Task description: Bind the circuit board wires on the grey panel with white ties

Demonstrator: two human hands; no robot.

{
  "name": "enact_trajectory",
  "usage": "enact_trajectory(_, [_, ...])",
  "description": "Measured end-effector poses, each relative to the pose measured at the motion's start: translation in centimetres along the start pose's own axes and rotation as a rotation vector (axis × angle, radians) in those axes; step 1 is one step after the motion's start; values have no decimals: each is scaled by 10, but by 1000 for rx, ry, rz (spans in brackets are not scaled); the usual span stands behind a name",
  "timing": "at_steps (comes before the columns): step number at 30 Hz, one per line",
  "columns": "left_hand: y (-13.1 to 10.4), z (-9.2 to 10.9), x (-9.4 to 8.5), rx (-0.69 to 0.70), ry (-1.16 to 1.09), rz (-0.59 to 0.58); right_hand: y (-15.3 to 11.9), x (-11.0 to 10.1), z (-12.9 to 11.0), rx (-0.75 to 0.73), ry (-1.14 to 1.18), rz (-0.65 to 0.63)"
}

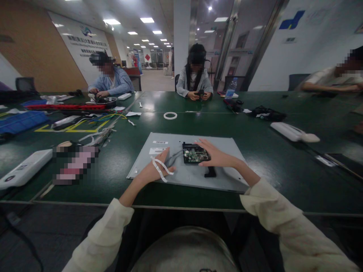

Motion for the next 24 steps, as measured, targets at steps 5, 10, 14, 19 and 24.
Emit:
enact_trajectory(5, [-5, -2, -2, -58, -13, 24, 0, 15, 9, 23, 24, 23])
enact_trajectory(10, [-7, -1, -8, -116, -56, 59, 2, 18, 4, 95, 25, 71])
enact_trajectory(14, [-9, -4, -14, -147, -101, 65, 4, 20, 3, 110, 23, 79])
enact_trajectory(19, [-25, 4, -22, -126, -107, 63, 10, 24, 6, 90, 9, 130])
enact_trajectory(24, [-46, 22, -23, -59, -2, 128, 14, 27, 9, 86, -12, 172])
Point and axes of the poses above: each hand's wrist, its own y-axis towards the middle knuckle, its own x-axis out of the palm, z = x × y, the point moved 6 cm from there along y, towards the middle knuckle, and after that the axes turned 1 degree about -z, right-handed, at the moved point
